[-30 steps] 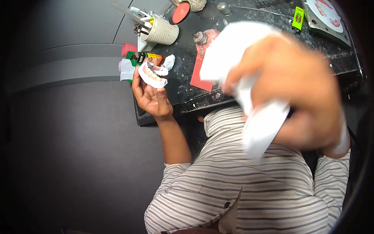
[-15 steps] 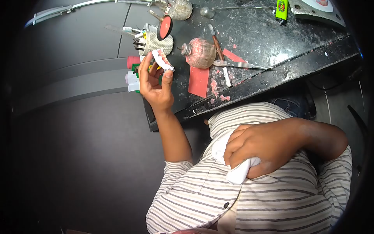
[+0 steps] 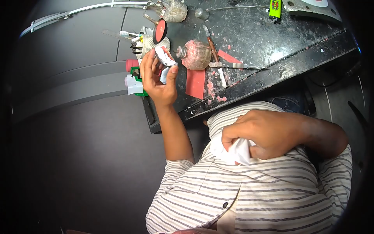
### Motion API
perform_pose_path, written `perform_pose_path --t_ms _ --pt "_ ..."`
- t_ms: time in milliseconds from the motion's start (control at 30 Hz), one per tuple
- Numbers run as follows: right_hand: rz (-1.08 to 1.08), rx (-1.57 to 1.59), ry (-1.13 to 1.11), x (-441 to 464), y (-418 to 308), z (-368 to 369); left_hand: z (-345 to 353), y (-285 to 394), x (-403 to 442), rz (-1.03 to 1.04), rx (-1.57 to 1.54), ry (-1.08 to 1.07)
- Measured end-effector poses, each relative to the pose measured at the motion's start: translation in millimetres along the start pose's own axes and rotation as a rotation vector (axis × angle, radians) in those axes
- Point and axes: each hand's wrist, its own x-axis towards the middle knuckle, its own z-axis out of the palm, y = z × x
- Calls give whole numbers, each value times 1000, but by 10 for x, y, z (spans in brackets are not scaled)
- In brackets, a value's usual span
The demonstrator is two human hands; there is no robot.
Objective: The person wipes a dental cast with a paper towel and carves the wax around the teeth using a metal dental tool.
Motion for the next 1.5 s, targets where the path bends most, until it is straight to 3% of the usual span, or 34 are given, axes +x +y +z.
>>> perform_pose_path --t_ms 100,167,267,333,433,533,567,633,700,833,1000,1067,1167,1267,1300,1367,1433,1500 --pt "140 -2 -51 -13 -15 -7 -16 -30 -58 127 75 23" --pt "-174 -115 -32 13 -57 -47 -37 -18 -104 196 151 25" --pt "-352 -146 87 77 -64 -10 -89 71 -208 191 157 78" --pt "-364 2 172 76 -109 -2 -97 172 -326 74 -81 146" --pt "-203 85 491 17 -286 -68 -123 426 -497 -126 -441 235" --pt "-112 -506 999 49 -481 -17 -164 717 -637 -247 -587 235" --pt "-214 -658 1049 83 -488 17 -144 842 -659 -271 -577 236" --pt "-380 -939 838 110 -492 -4 -116 1056 -730 -311 -657 208" --pt "-489 -1045 791 269 -430 92 -86 1226 -807 -312 -724 173" --pt "-405 -1151 768 602 -296 312 -93 1314 -844 -202 -661 47" --pt "-320 -1090 726 600 -300 418 -6 1159 -870 -82 -742 57" --pt "-311 -1095 705 574 -277 433 -32 1295 -828 -236 -703 100" --pt "-306 -1060 662 521 -264 428 11 1213 -818 -271 -783 147" --pt "-332 -945 567 327 -227 344 29 1099 -785 -267 -874 180" --pt "-321 -611 440 177 -159 295 29 1026 -774 -229 -850 209" --pt "-306 -277 303 89 -173 242 27 982 -700 -254 -707 219" --pt "122 84 11 30 -320 208 18 792 -632 -199 -652 235" --pt "14 24 -27 -3 -180 240 40 574 -549 -164 -617 262"
